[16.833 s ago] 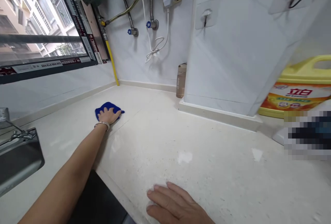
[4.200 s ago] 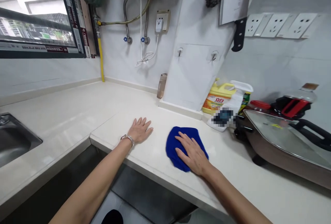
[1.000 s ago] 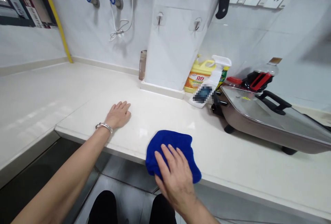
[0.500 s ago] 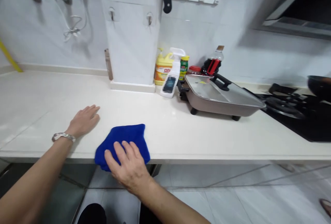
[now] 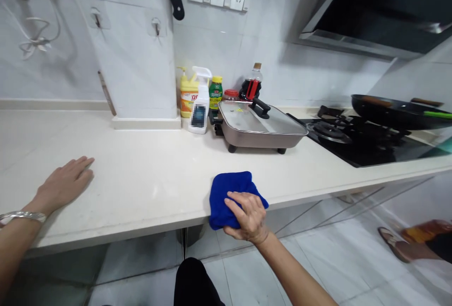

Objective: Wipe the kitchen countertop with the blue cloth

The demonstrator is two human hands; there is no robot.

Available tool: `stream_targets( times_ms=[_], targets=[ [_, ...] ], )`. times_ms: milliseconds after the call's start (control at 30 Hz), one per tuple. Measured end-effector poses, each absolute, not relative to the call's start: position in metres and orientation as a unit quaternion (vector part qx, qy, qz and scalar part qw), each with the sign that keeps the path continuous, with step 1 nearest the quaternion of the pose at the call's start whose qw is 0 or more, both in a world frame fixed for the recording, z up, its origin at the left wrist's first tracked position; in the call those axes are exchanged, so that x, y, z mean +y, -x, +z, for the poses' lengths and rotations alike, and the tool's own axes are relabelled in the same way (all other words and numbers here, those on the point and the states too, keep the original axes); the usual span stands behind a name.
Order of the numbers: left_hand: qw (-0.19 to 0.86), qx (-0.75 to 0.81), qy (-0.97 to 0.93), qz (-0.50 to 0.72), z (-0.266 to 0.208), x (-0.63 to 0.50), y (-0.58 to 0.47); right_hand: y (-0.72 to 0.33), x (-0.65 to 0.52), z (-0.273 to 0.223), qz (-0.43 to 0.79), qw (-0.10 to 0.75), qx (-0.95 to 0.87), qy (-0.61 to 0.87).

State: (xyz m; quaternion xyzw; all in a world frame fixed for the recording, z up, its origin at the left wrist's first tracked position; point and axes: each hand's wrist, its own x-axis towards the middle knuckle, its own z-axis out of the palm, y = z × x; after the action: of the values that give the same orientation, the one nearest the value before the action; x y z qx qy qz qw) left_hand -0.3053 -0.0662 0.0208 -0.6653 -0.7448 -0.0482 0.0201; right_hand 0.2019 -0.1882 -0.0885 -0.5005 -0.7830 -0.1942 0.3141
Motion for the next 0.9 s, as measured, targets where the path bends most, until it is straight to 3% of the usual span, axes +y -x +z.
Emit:
stream_targets(
  times_ms=[300, 467, 667, 900],
  targets=[
    [0.036, -0.741, 0.668, -0.056, 0.016, -0.061, 0.311, -0.323, -0.199, -0.069, -0.190, 0.332, -0.730, 0.566],
    [0.035, -0.720, 0.692, -0.045, 0.005, -0.049, 0.327, -0.371, -0.194, -0.046, -0.126, 0.317, -0.713, 0.613],
    [0.054, -0.712, 0.700, -0.027, 0.001, -0.041, 0.335, -0.379, -0.160, -0.024, -0.008, 0.214, -0.702, 0.680],
    [0.054, -0.713, 0.698, -0.030, -0.001, -0.042, 0.334, -0.332, -0.097, -0.012, -0.023, 0.102, -0.672, 0.733]
  ],
)
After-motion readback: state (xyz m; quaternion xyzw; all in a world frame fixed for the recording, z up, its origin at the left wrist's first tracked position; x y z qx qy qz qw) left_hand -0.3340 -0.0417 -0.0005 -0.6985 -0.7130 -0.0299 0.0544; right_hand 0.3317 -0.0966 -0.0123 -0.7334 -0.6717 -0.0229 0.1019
